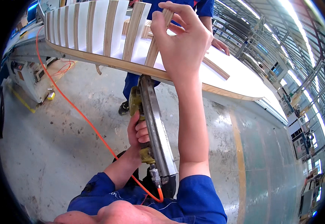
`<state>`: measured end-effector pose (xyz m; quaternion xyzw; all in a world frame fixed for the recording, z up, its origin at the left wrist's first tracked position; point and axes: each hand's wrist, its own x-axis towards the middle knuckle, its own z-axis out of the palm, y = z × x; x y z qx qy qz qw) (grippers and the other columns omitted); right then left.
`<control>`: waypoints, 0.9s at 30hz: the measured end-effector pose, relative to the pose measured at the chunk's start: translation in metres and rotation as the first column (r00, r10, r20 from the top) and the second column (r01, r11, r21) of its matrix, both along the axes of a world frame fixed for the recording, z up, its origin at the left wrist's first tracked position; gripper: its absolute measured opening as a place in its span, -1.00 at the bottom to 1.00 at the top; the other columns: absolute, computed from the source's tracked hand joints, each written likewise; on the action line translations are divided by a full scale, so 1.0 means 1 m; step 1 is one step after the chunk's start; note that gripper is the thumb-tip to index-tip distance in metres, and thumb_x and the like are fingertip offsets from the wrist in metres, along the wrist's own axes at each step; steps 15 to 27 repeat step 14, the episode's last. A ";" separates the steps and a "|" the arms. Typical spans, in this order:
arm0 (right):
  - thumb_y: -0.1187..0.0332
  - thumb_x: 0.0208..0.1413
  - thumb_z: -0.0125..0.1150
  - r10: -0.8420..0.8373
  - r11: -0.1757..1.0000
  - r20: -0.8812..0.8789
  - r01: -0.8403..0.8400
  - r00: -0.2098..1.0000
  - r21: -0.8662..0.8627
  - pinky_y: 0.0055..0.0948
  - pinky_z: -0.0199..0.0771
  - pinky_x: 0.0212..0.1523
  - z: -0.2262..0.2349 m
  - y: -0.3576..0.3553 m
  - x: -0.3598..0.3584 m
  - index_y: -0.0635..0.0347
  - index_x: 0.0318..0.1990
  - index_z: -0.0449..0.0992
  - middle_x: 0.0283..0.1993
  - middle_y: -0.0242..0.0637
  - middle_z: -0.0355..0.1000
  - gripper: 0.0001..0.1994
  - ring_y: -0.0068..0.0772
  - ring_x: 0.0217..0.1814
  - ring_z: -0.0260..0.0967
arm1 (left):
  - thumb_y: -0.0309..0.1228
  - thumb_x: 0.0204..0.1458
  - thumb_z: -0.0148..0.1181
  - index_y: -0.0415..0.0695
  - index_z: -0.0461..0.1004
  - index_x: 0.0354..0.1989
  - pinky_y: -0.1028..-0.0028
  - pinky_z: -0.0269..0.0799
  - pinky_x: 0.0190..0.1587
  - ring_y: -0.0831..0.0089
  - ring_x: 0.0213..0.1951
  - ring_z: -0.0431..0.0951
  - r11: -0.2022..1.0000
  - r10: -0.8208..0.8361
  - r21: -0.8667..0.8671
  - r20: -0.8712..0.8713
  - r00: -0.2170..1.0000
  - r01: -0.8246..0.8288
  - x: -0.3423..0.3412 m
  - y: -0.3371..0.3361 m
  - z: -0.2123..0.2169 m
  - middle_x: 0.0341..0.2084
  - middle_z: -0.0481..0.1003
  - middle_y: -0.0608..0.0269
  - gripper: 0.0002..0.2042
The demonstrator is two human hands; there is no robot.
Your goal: The person kneels on the floor and assembles a wooden frame by attaching vertical slats to a curved base. They use a pneumatic nail gun to secure each slat in place, picking up pieces from a nearby table and aligning them before fastening.
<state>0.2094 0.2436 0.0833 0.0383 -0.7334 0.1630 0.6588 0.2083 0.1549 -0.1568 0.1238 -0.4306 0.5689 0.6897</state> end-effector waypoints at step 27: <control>0.34 0.14 0.44 0.028 0.999 -0.027 -0.027 0.999 0.032 -0.39 0.75 -0.12 0.000 0.004 -0.003 0.19 -0.08 0.71 -0.13 -0.23 0.68 -0.77 -0.39 -0.10 0.66 | -0.17 0.36 0.10 -0.20 0.47 0.18 0.59 0.32 -0.49 0.69 -0.61 0.29 0.997 -0.076 0.018 0.054 0.996 0.075 0.006 -0.006 0.004 -0.63 0.26 0.53 -0.61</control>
